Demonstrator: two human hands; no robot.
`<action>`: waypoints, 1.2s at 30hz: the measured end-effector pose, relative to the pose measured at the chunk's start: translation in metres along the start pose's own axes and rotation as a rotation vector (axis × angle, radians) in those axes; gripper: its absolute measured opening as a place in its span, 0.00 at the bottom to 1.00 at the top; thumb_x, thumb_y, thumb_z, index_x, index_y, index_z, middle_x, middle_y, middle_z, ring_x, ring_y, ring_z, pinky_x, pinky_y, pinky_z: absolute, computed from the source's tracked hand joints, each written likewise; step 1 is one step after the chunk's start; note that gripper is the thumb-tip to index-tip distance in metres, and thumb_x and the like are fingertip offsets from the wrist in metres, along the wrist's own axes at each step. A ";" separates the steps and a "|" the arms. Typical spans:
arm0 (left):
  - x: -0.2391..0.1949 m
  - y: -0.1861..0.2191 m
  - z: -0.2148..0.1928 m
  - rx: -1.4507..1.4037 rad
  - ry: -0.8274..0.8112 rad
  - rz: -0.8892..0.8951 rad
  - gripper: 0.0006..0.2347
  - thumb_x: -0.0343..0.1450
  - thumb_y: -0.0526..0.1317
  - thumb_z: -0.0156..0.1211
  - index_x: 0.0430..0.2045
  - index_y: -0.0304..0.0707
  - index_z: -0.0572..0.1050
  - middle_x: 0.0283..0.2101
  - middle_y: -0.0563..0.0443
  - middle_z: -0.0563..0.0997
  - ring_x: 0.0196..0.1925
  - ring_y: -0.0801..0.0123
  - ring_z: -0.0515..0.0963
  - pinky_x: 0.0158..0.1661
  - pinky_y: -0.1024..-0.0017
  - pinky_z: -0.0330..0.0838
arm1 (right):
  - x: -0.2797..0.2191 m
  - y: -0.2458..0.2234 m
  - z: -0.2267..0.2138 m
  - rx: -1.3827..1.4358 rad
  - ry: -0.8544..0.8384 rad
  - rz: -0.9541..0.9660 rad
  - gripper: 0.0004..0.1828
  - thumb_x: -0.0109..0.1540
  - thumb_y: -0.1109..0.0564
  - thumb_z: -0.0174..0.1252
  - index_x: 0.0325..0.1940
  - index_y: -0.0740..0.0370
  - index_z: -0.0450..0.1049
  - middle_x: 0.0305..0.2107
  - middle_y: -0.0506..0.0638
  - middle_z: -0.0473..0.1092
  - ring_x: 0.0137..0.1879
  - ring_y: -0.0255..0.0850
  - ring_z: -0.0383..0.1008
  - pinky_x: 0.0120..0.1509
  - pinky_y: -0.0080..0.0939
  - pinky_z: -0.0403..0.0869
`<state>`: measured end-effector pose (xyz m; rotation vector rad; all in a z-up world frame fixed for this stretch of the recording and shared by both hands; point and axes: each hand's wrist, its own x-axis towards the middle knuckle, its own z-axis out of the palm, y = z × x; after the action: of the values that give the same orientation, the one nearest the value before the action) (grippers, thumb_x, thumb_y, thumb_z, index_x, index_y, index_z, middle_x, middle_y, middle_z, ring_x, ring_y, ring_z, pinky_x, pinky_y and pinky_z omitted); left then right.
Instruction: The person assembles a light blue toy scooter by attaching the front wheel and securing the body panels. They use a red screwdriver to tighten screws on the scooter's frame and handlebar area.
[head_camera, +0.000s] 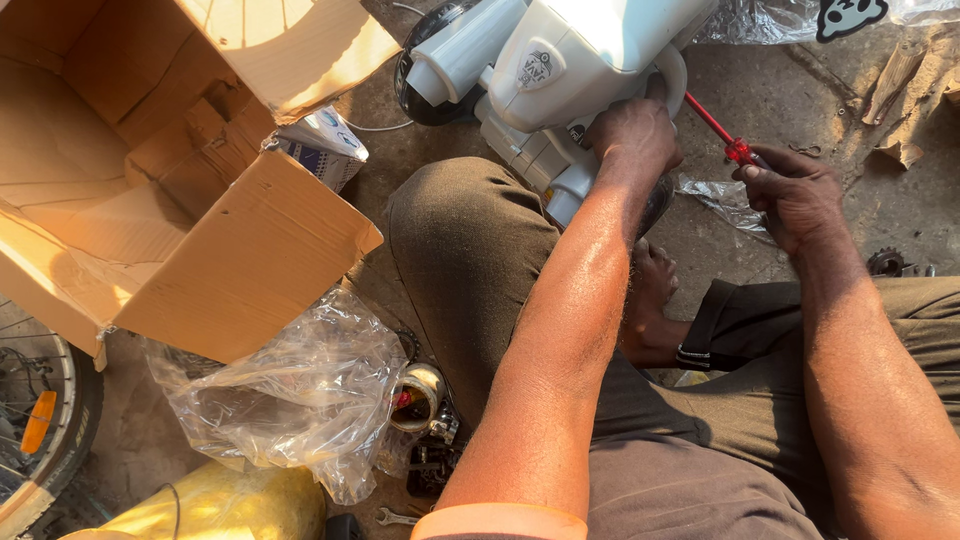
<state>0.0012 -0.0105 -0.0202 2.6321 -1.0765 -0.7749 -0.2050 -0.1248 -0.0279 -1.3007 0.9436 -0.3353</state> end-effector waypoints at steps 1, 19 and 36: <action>0.000 0.000 0.000 0.007 0.001 0.004 0.37 0.64 0.48 0.66 0.68 0.46 0.52 0.50 0.41 0.81 0.48 0.49 0.85 0.45 0.41 0.80 | 0.001 0.001 0.000 0.003 -0.005 -0.005 0.20 0.65 0.67 0.63 0.62 0.69 0.76 0.41 0.56 0.78 0.34 0.31 0.70 0.37 0.29 0.67; 0.001 0.001 0.004 0.057 0.045 0.020 0.37 0.63 0.54 0.70 0.66 0.44 0.61 0.53 0.48 0.81 0.49 0.51 0.84 0.43 0.41 0.81 | -0.002 0.004 0.004 0.023 -0.001 0.031 0.18 0.69 0.62 0.60 0.62 0.69 0.75 0.38 0.56 0.77 0.34 0.33 0.72 0.37 0.30 0.69; 0.025 0.003 0.038 0.153 0.157 0.044 0.25 0.70 0.46 0.58 0.61 0.38 0.62 0.51 0.40 0.78 0.43 0.48 0.85 0.37 0.43 0.83 | 0.002 0.018 0.024 0.049 -0.065 0.026 0.22 0.56 0.70 0.65 0.54 0.64 0.71 0.33 0.47 0.70 0.34 0.35 0.72 0.37 0.35 0.75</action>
<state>-0.0055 -0.0291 -0.0608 2.7290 -1.1885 -0.4855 -0.1910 -0.1054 -0.0457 -1.2462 0.8921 -0.2925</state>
